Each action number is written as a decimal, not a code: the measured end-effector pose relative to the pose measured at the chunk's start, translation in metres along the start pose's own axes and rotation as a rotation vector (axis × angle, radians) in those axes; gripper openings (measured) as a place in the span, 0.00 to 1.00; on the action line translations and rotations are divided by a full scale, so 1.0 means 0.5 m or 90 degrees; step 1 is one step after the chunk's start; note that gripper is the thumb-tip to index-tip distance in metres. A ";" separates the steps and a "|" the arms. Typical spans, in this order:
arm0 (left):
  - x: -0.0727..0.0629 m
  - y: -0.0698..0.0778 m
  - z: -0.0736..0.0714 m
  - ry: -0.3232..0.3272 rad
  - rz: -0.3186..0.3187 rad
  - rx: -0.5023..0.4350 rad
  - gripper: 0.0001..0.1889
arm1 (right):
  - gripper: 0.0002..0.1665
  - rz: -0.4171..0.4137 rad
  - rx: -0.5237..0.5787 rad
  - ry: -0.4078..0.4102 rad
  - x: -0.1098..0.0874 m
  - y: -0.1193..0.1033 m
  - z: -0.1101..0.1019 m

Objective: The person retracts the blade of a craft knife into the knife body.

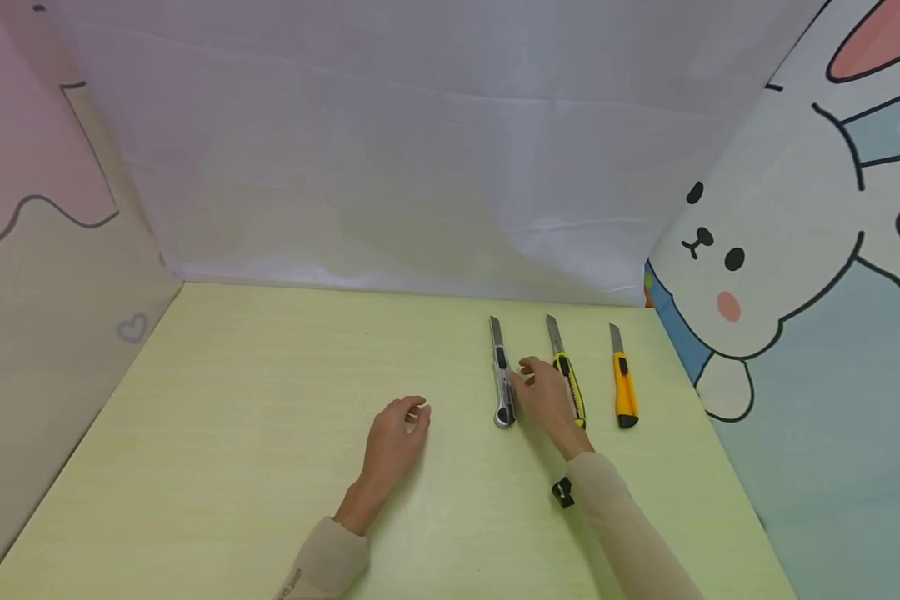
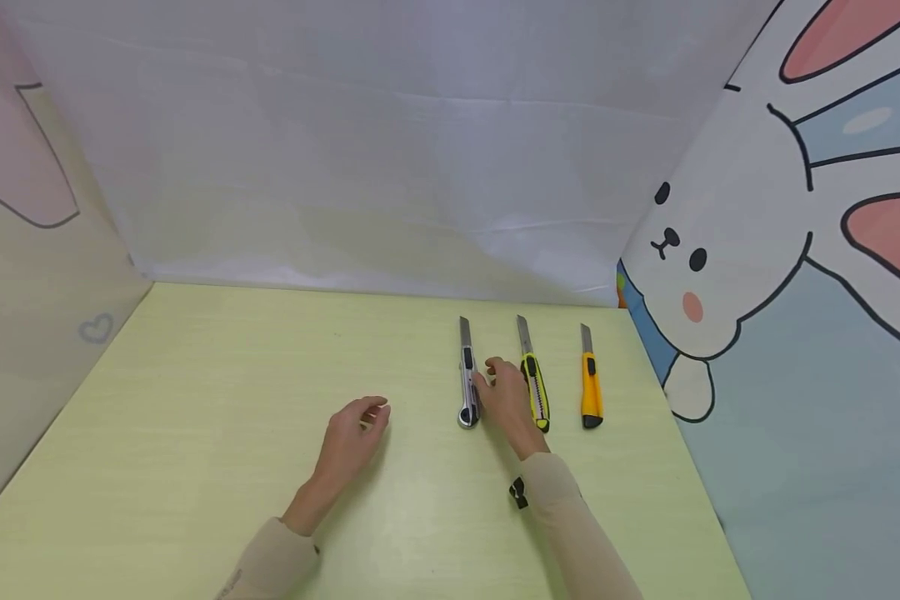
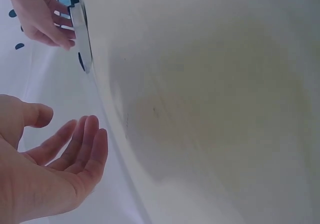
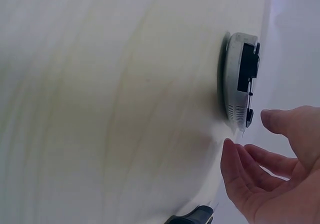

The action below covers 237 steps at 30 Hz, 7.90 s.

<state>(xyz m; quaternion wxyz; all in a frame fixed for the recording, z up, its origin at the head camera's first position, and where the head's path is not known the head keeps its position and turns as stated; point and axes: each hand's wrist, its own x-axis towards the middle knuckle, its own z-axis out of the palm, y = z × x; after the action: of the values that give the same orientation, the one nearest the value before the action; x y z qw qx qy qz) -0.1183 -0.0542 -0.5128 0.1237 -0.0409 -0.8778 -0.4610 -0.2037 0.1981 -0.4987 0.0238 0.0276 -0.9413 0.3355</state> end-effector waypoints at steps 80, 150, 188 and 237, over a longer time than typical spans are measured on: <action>0.017 0.026 0.056 -0.057 -0.079 -0.155 0.11 | 0.23 0.134 0.100 -0.078 0.037 -0.027 0.019; 0.038 0.050 0.087 -0.157 -0.316 -0.522 0.19 | 0.26 0.051 0.343 -0.131 -0.050 -0.119 -0.007; 0.021 0.060 0.076 -0.171 -0.249 -0.458 0.17 | 0.33 0.136 0.399 -0.062 -0.044 -0.123 -0.008; 0.008 0.117 0.019 -0.181 -0.226 -0.423 0.16 | 0.22 0.100 0.369 -0.036 -0.052 -0.119 0.008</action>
<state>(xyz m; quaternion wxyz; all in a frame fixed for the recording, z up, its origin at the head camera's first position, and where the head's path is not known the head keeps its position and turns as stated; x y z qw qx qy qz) -0.1131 -0.0133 -0.4704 -0.1003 0.0107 -0.6826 -0.7238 -0.1740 0.1507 -0.4660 -0.0371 -0.0304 -0.8061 0.5899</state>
